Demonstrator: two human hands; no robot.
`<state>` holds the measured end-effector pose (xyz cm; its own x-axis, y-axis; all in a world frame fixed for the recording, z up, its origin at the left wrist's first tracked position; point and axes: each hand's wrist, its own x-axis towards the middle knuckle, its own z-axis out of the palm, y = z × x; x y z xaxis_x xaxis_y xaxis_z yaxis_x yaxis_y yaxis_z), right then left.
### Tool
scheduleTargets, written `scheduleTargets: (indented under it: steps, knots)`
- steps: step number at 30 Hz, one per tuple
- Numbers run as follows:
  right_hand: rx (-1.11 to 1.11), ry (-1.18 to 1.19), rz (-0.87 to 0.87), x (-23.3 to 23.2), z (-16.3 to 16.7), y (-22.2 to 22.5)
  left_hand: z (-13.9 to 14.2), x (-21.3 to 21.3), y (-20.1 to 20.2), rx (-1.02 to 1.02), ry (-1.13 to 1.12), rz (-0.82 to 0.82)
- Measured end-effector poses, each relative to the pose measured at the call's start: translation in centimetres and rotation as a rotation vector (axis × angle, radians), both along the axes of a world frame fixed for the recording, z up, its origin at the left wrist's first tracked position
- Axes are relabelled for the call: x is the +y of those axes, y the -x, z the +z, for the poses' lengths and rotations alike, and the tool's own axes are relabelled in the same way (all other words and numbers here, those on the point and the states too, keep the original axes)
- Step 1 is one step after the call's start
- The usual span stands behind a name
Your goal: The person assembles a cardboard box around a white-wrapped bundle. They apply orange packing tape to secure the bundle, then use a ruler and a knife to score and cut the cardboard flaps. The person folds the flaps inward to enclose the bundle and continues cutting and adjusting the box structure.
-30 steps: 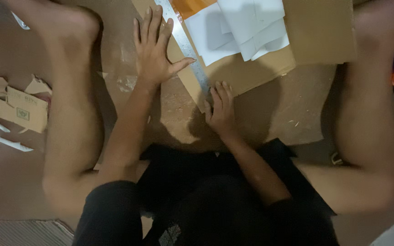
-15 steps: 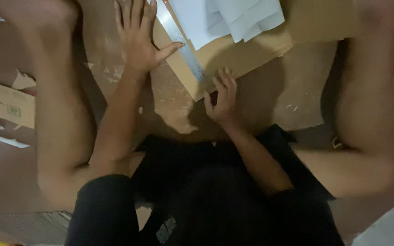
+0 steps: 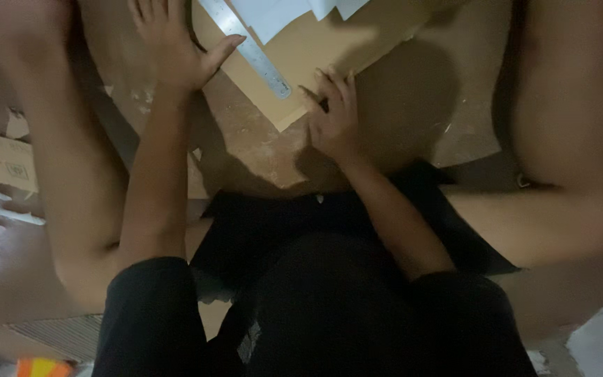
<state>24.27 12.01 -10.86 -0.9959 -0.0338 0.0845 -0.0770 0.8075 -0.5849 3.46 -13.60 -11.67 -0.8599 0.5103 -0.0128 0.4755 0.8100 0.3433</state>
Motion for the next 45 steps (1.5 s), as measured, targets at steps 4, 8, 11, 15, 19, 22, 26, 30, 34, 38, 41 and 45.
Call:
scheduleTargets:
  steps: [4, 8, 11, 15, 19, 22, 26, 30, 34, 38, 41, 45]
  knots:
    - [0.004, -0.068, 0.05, -0.2, -0.2, 0.1, 0.3, 0.1, -0.3, -0.017, -0.019, -0.004]
    - [0.028, -0.04, 0.048, 0.2, -0.1, -0.2, 0.3, 0.3, -0.8, -0.024, 0.003, -0.008]
    - [0.075, -0.019, 0.057, 0.3, -0.1, -0.1, 0.5, 0.6, -0.8, 0.08, -0.043, -0.049]
    - [-0.004, -0.023, 0.061, 0.2, -0.2, 0.1, 0.7, 0.9, -1.6, 0.118, -0.043, -0.066]
    - [0.064, 0.042, 0.033, 0.4, -0.5, -0.3, 0.8, 1.2, -2.8, 0.088, -0.012, -0.057]
    - [0.061, 0.05, 0.042, 0.6, -0.6, -0.3, 0.8, 1.6, -3.3, 0.168, 0.0, -0.076]
    - [0.184, 0.062, 0.071, 0.7, -0.4, 1.0, 1.3, 2.4, -3.0, 0.124, -0.051, -0.051]
    - [0.146, 0.015, 0.083, 0.9, 0.3, 2.6, 1.7, 3.5, -1.6, 0.202, -0.189, -0.013]
    - [0.075, 0.009, 0.092, 1.2, 0.8, 3.1, 2.0, 4.2, -0.7, 0.141, -0.133, 0.02]
    - [0.001, -0.015, 0.104, 1.4, 0.9, 3.4, 2.1, 4.1, -0.7, 0.157, -0.181, 0.037]
    - [-0.012, -0.015, 0.103, 1.4, 1.0, 3.5, 2.2, 4.1, -0.8, 0.109, -0.156, 0.052]
    - [0.0, -0.034, 0.095, 1.3, 0.8, 3.2, 1.7, 4.1, -0.8, 0.174, -0.182, 0.04]
